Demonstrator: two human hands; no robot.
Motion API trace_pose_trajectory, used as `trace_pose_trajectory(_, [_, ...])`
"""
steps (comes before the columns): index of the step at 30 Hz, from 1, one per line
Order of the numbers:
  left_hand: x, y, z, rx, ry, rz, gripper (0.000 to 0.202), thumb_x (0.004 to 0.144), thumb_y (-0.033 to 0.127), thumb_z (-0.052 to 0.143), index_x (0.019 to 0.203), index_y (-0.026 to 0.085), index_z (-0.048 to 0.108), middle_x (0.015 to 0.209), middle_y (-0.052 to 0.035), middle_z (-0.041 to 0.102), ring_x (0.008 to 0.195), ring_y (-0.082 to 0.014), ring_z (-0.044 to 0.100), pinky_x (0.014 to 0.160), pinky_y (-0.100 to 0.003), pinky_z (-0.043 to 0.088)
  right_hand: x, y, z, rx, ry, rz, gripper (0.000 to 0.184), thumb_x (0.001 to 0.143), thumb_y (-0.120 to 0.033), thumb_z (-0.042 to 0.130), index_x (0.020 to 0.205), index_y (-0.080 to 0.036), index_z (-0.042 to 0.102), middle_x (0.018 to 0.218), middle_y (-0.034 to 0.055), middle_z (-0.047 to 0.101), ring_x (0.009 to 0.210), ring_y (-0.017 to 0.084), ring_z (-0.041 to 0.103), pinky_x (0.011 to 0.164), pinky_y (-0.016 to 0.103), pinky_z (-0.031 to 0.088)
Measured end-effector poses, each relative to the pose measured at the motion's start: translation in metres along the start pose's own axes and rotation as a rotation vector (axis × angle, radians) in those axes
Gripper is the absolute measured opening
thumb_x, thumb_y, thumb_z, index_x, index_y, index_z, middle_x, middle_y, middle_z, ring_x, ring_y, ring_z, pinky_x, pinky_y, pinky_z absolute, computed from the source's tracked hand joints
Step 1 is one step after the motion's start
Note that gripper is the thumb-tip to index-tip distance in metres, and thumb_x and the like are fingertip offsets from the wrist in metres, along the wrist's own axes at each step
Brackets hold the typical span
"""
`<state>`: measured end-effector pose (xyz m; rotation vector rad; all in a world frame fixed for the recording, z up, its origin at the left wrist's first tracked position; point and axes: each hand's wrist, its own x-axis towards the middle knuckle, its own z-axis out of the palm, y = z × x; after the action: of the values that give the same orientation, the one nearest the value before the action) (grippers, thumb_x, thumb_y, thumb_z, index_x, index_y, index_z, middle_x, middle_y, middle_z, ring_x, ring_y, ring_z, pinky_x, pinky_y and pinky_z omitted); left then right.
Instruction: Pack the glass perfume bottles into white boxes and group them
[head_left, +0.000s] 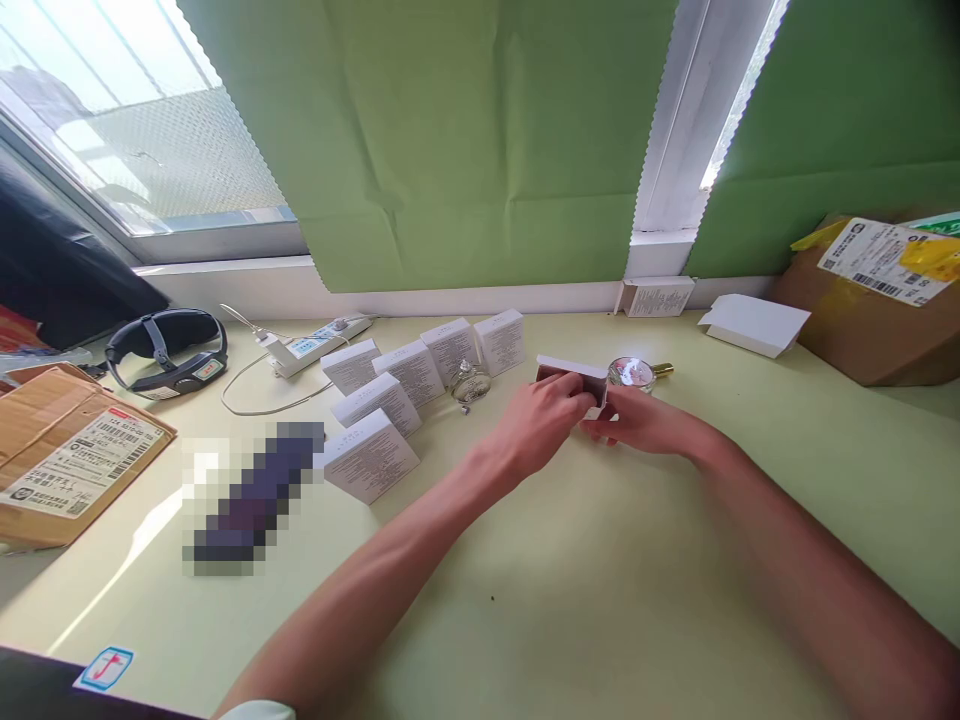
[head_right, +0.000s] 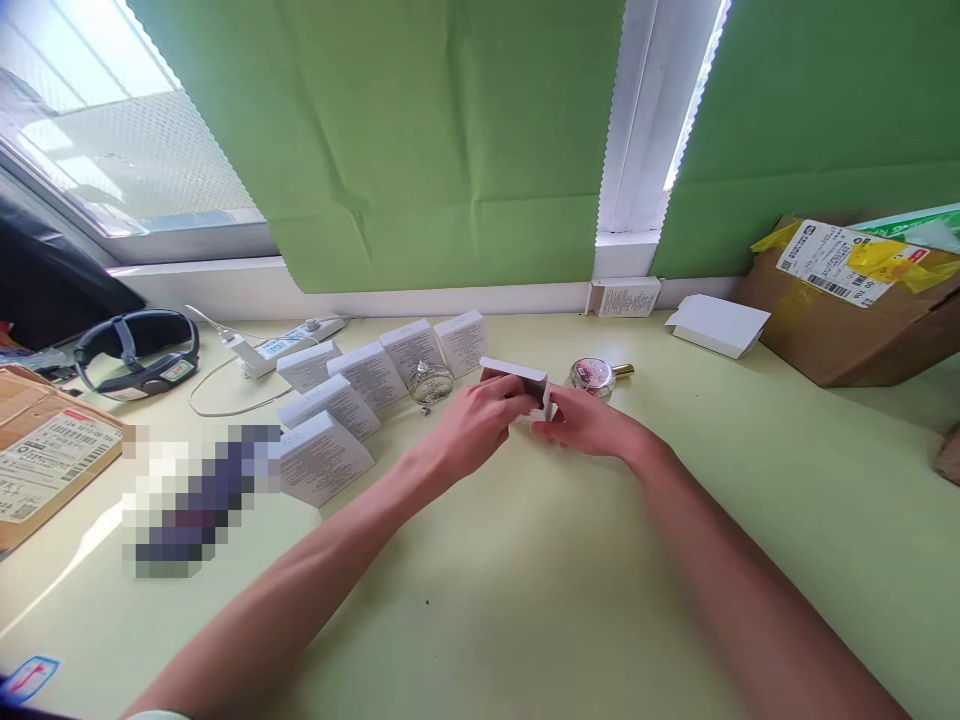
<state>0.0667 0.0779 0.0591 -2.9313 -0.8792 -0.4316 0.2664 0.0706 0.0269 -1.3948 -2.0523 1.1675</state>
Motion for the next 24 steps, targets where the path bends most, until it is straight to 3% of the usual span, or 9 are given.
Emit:
trace_pose_trajectory(4, [0.001,-0.004,0.002,-0.035,-0.002,-0.005,0.035,0.083,0.002,0.041,0.100,0.017,0.068,0.102,-0.0069,0.066,0.091,-0.0217,0.061,0.066,-0.030,0.044,0.001,-0.001,0.002,0.005,0.020,0.027,0.024,0.081,-0.042,0.064,0.097,-0.026,0.056,0.082,0.0017,0.069,0.076,0.025,0.067,0.062,0.037,0.053])
trace_pose_trajectory(7, [-0.001,-0.008,-0.004,-0.075,0.027,0.045,0.033,0.088,0.004,0.041,0.107,0.015,0.065,0.105,-0.0075,0.067,0.098,-0.0218,0.059,0.079,-0.032,0.046,0.000,-0.002,0.001,0.027,0.013,0.045,0.029,0.084,-0.044,0.061,0.106,-0.026,0.055,0.084,0.0029,0.070,0.081,0.025,0.068,0.063,0.036,0.055])
trace_pose_trajectory(10, [-0.003,-0.011,-0.020,-0.132,0.110,0.101,0.026,0.098,0.020,0.042,0.114,0.018,0.063,0.107,-0.0072,0.064,0.104,-0.0213,0.055,0.092,-0.035,0.043,-0.003,-0.001,-0.004,0.049,-0.008,0.048,0.033,0.087,-0.046,0.059,0.112,-0.026,0.055,0.092,0.0045,0.070,0.083,0.024,0.068,0.066,0.036,0.056])
trace_pose_trajectory(12, [-0.004,-0.014,-0.031,-0.172,0.203,0.039,0.025,0.099,0.031,0.045,0.114,0.021,0.062,0.109,-0.0079,0.060,0.104,-0.0216,0.051,0.094,-0.037,0.042,-0.004,0.000,-0.006,0.080,-0.041,0.045,0.037,0.088,-0.047,0.058,0.118,-0.026,0.055,0.101,0.0057,0.070,0.086,0.023,0.068,0.067,0.036,0.057])
trace_pose_trajectory(15, [-0.007,-0.021,-0.039,-0.242,0.279,-0.104,0.020,0.096,0.035,0.051,0.107,0.022,0.062,0.116,-0.0089,0.050,0.110,-0.0225,0.046,0.099,-0.039,0.040,-0.004,0.001,-0.007,0.126,-0.101,0.048,0.043,0.088,-0.046,0.058,0.126,-0.028,0.054,0.109,0.0059,0.068,0.092,0.023,0.068,0.068,0.035,0.057])
trace_pose_trajectory(19, [-0.008,-0.034,-0.032,-0.422,0.152,-0.165,0.020,0.097,0.032,0.046,0.113,0.024,0.055,0.120,-0.0066,0.052,0.101,-0.0177,0.052,0.090,-0.033,0.045,-0.008,-0.005,-0.011,0.147,-0.087,0.036,0.053,0.083,-0.045,0.064,0.133,-0.033,0.052,0.132,0.0055,0.061,0.092,0.021,0.068,0.069,0.033,0.056])
trace_pose_trajectory(22, [-0.007,-0.041,-0.023,-0.505,0.122,-0.196,0.023,0.098,0.029,0.042,0.118,0.023,0.052,0.120,-0.0054,0.057,0.097,-0.0161,0.055,0.083,-0.031,0.046,-0.016,-0.003,-0.029,0.152,-0.009,0.102,0.059,0.078,-0.048,0.069,0.133,-0.034,0.051,0.141,0.0060,0.054,0.089,0.020,0.068,0.069,0.033,0.056])
trace_pose_trajectory(24, [-0.006,-0.043,-0.019,-0.534,0.144,-0.195,0.026,0.098,0.026,0.039,0.119,0.023,0.053,0.122,-0.0051,0.057,0.104,-0.0171,0.055,0.088,-0.032,0.047,-0.023,0.007,-0.046,0.091,0.197,0.230,0.054,0.078,-0.058,0.065,0.124,-0.031,0.057,0.126,0.0080,0.064,0.083,0.021,0.067,0.065,0.033,0.054])
